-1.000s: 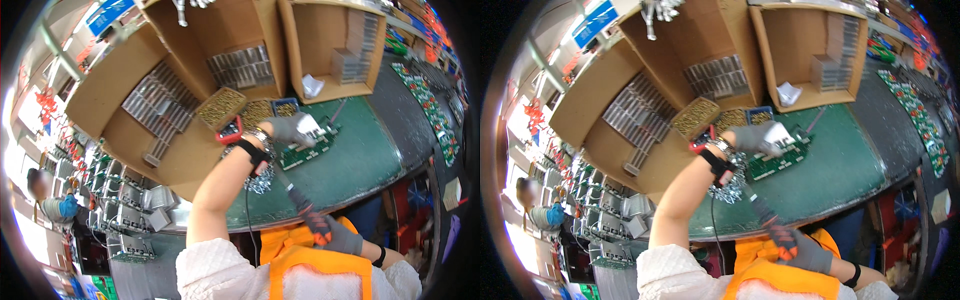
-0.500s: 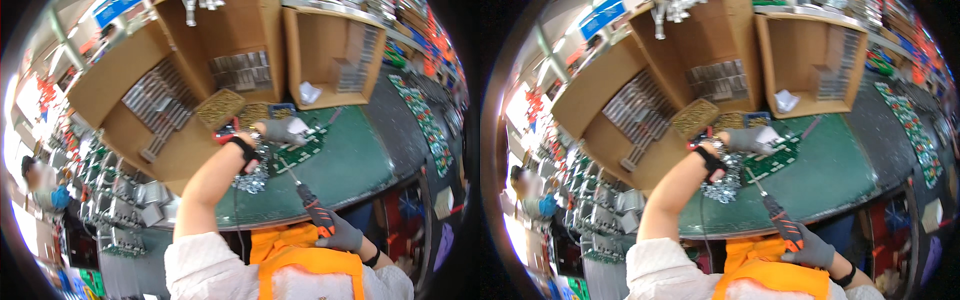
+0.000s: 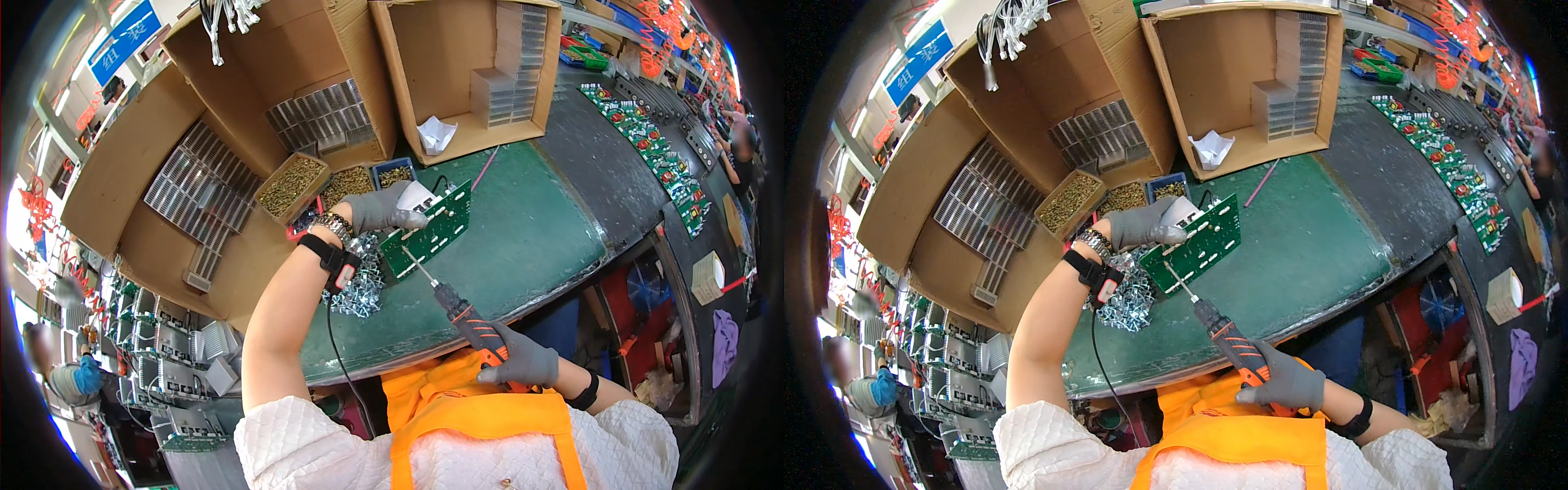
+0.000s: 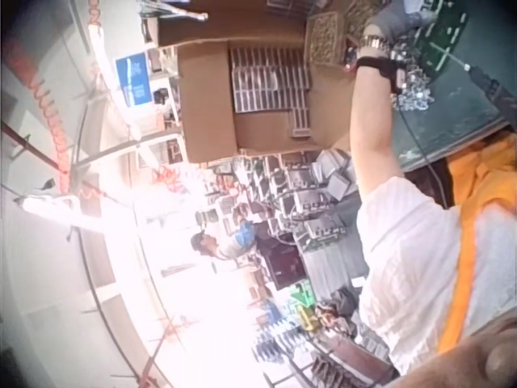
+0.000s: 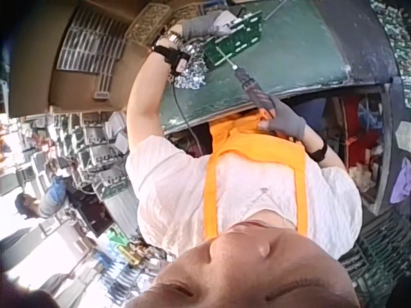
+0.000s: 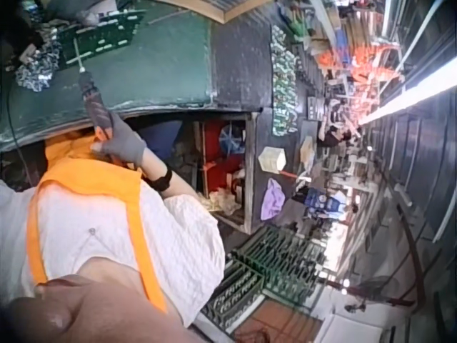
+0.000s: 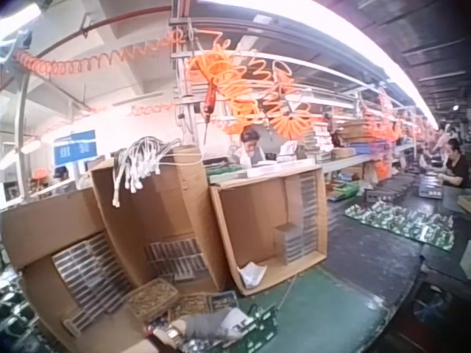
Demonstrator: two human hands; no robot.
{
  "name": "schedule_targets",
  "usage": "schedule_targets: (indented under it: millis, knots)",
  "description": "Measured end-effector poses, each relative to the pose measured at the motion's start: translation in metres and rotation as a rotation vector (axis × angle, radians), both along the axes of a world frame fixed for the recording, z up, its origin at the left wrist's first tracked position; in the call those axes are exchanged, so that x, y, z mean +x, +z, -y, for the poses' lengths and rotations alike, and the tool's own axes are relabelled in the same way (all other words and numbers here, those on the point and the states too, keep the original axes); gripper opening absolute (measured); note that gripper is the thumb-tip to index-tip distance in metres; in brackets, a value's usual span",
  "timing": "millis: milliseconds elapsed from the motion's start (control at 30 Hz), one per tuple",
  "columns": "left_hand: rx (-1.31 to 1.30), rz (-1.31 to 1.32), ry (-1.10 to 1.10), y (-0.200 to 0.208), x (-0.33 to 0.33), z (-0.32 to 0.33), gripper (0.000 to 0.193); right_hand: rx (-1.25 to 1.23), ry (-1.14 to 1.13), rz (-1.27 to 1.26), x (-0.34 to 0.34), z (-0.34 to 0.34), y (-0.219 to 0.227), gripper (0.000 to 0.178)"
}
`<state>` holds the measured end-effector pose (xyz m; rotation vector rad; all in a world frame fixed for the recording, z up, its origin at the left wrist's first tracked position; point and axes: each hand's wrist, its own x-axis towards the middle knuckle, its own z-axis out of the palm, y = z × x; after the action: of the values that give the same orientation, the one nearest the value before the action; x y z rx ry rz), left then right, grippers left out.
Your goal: Assembling and screwing components onto printed circuit boards using a power screwdriver in a manufacturing setting.
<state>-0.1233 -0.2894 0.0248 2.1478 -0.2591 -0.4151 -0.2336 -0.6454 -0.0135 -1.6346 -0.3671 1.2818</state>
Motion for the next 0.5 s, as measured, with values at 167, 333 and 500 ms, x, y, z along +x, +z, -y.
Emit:
schedule_targets:
  millis: [167, 333, 500]
  knots:
    - [-0.024, 0.029, -0.168, -0.007, 0.009, 0.0, 0.048, 0.04, 0.011, 0.073, 0.007, 0.006, -0.01, 0.096]
    - [0.114, 0.302, -0.288, -0.012, 0.016, 0.003, 0.037, -0.026, 0.039, 0.247, 0.005, -0.001, -0.02, 0.1]
    - [0.24, -0.036, 0.099, -0.011, 0.003, -0.003, 0.082, 0.108, 0.0, 0.054, 0.004, -0.002, -0.022, 0.066]
